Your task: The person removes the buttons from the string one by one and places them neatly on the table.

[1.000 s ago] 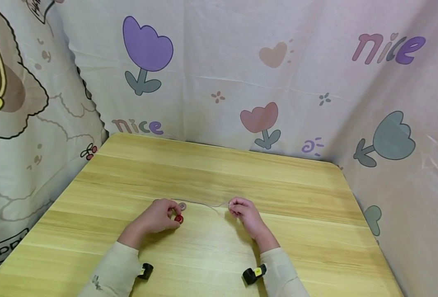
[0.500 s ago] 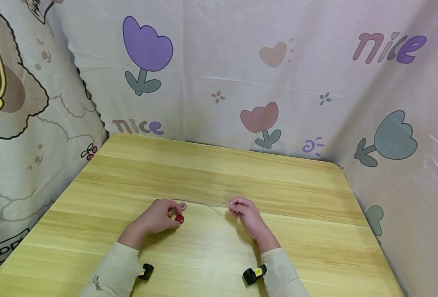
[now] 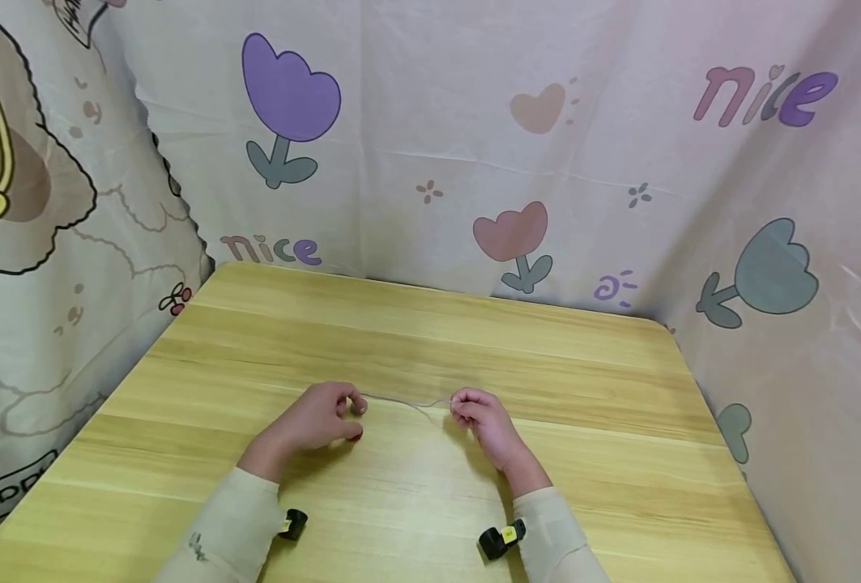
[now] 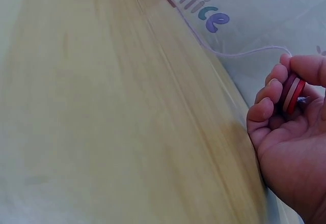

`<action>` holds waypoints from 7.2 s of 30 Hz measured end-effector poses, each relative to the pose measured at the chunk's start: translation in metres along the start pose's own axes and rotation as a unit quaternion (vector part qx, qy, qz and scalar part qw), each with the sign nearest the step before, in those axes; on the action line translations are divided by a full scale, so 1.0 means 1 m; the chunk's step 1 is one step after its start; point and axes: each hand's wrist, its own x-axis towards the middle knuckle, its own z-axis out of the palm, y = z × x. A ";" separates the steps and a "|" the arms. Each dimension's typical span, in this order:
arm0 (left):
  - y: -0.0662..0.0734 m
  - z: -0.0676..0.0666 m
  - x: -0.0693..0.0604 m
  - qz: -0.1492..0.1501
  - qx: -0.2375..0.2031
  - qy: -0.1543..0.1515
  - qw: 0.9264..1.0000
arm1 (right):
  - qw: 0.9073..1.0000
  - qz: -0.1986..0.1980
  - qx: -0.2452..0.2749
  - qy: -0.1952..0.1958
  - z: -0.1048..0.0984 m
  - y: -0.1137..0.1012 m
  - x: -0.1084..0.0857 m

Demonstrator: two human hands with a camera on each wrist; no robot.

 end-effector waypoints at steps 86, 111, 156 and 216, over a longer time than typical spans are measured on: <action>0.058 0.032 0.059 0.082 0.007 0.016 0.996 | 0.996 -0.005 -0.057 -0.069 -0.009 0.005 0.002; 0.055 0.033 0.055 0.094 0.001 0.022 0.995 | 0.991 0.008 -0.079 -0.109 -0.011 0.002 -0.001; 0.051 0.036 0.050 0.101 -0.085 -0.023 0.991 | 0.992 0.000 -0.054 -0.116 -0.006 0.000 -0.001; 0.057 0.055 0.048 0.078 0.015 -0.028 0.996 | 0.990 0.016 -0.059 -0.128 -0.003 0.000 0.001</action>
